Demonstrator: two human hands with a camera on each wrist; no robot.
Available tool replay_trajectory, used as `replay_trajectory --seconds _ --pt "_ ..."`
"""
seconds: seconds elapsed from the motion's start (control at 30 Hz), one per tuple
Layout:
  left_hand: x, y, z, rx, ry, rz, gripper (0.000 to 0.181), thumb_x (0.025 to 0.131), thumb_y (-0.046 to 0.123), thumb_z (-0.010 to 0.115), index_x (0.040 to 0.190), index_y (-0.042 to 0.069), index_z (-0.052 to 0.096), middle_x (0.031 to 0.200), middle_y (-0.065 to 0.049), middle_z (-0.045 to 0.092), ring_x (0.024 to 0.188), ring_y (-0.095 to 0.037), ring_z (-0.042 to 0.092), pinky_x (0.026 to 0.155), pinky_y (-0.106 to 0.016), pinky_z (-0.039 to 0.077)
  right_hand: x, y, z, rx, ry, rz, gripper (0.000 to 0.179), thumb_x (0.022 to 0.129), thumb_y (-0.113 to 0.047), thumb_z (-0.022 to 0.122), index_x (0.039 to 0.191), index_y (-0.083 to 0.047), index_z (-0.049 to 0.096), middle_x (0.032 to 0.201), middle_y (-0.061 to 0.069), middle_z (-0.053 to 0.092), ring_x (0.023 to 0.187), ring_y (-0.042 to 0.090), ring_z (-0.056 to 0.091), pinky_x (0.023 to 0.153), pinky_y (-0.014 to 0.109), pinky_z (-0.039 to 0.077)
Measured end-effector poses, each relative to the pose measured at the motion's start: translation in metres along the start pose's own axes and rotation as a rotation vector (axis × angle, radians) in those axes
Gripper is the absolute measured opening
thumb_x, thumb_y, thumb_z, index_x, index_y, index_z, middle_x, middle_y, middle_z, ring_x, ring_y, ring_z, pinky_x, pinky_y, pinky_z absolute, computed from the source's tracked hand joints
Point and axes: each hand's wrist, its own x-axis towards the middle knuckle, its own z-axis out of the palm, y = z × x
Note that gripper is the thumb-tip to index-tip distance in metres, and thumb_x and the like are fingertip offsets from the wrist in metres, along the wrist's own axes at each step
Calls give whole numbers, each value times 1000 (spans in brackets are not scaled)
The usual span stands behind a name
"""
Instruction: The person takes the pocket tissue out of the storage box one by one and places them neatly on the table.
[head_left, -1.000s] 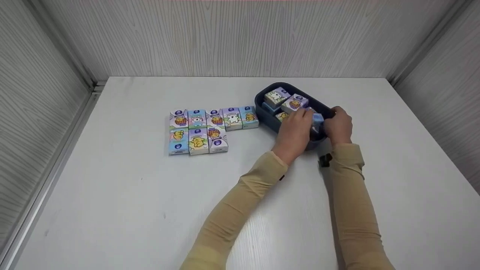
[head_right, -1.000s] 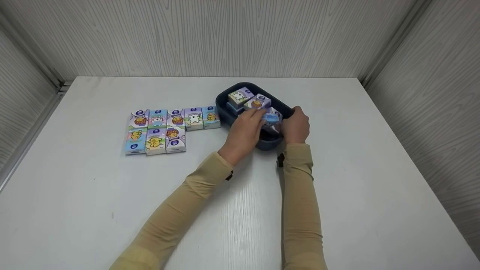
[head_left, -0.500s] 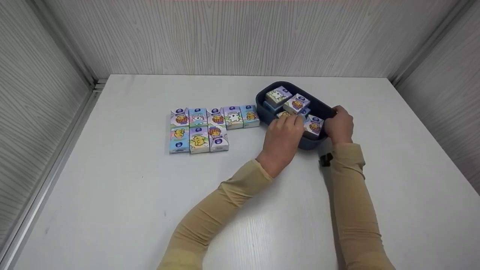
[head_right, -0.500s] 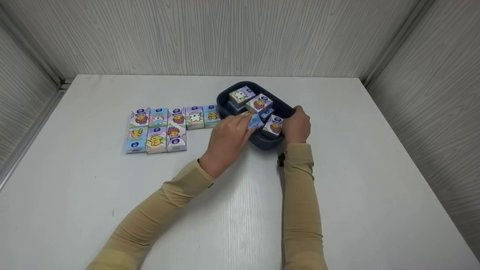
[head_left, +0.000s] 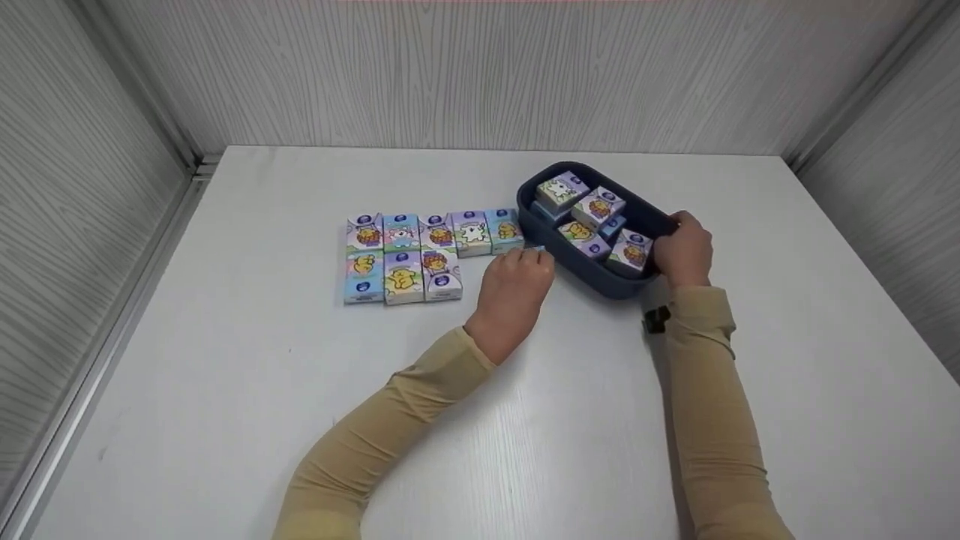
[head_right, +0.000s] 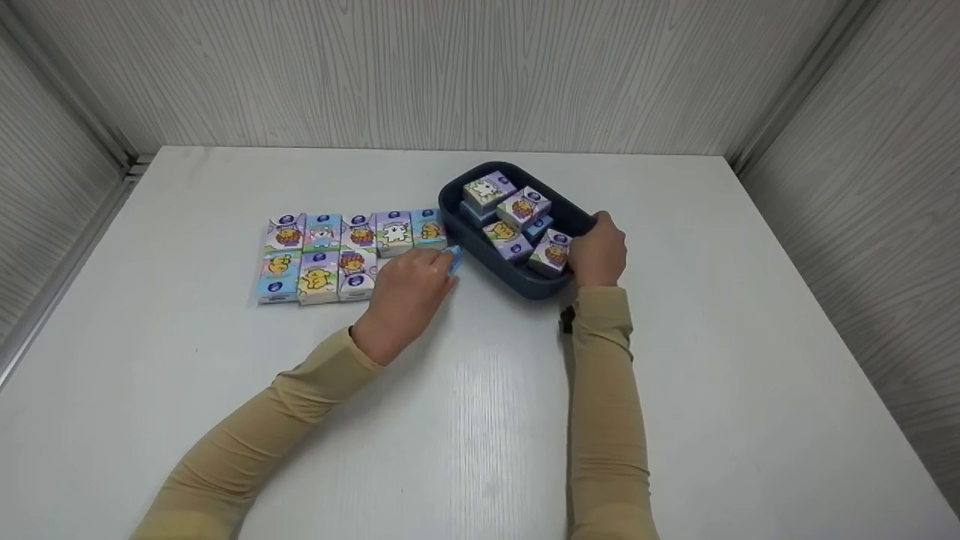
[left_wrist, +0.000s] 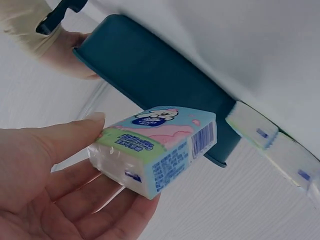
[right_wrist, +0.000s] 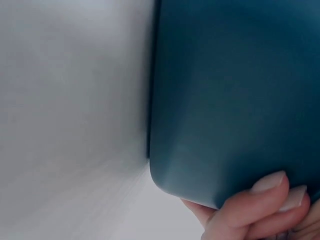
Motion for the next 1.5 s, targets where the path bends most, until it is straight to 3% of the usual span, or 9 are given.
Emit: replay_trajectory --seconds 0.2,0.33,0.5,0.6,0.73,0.83,1.2,1.5 --pt "-6 -3 8 72 -131 -6 23 87 8 70 110 10 69 99 -8 67 92 -23 62 78 -36 52 0 2 1 3 -8 1 49 83 0 43 132 0 50 126 25 54 112 38 51 95 50 40" --pt "-10 0 16 99 -184 0 17 86 5 68 101 10 72 92 -9 65 88 -24 60 72 -37 52 -1 2 0 1 -4 -3 49 84 -1 43 132 0 50 127 25 54 113 39 51 95 51 40" --pt "-13 7 20 113 -266 -30 18 88 4 65 104 8 73 99 -12 67 94 -26 61 70 -38 55 -2 0 -3 4 -13 2 50 85 -1 43 135 0 48 128 26 53 115 39 49 97 51 39" --pt "-13 9 21 154 -260 -35 18 89 4 63 103 8 74 99 -14 68 91 -26 61 66 -37 56 -1 0 -4 0 -12 1 51 84 -1 43 135 0 48 128 26 53 113 39 50 95 51 40" --pt "-15 7 25 240 -175 -40 18 91 3 59 98 5 75 96 -18 68 87 -27 61 61 -33 55 -1 1 -6 -3 -12 4 51 84 -1 43 135 0 48 127 27 53 111 39 50 94 51 40" --pt "-15 4 27 264 -153 -59 19 92 3 57 100 3 74 99 -20 67 89 -29 61 62 -32 55 -2 1 -7 -1 -17 9 51 85 -1 44 136 -1 47 128 26 52 113 39 49 95 51 39" --pt "-9 -6 26 180 -232 -148 22 95 5 53 107 5 71 103 -16 64 94 -30 59 68 -36 55 -2 0 -5 15 -29 6 51 86 -1 43 137 0 46 131 26 50 116 39 47 98 51 38" --pt "-8 -9 30 199 -221 -209 22 95 6 54 109 4 71 105 -17 64 94 -30 60 66 -37 56 -2 -1 -3 19 -30 0 49 86 -1 42 135 0 48 129 26 51 114 39 48 97 51 38"
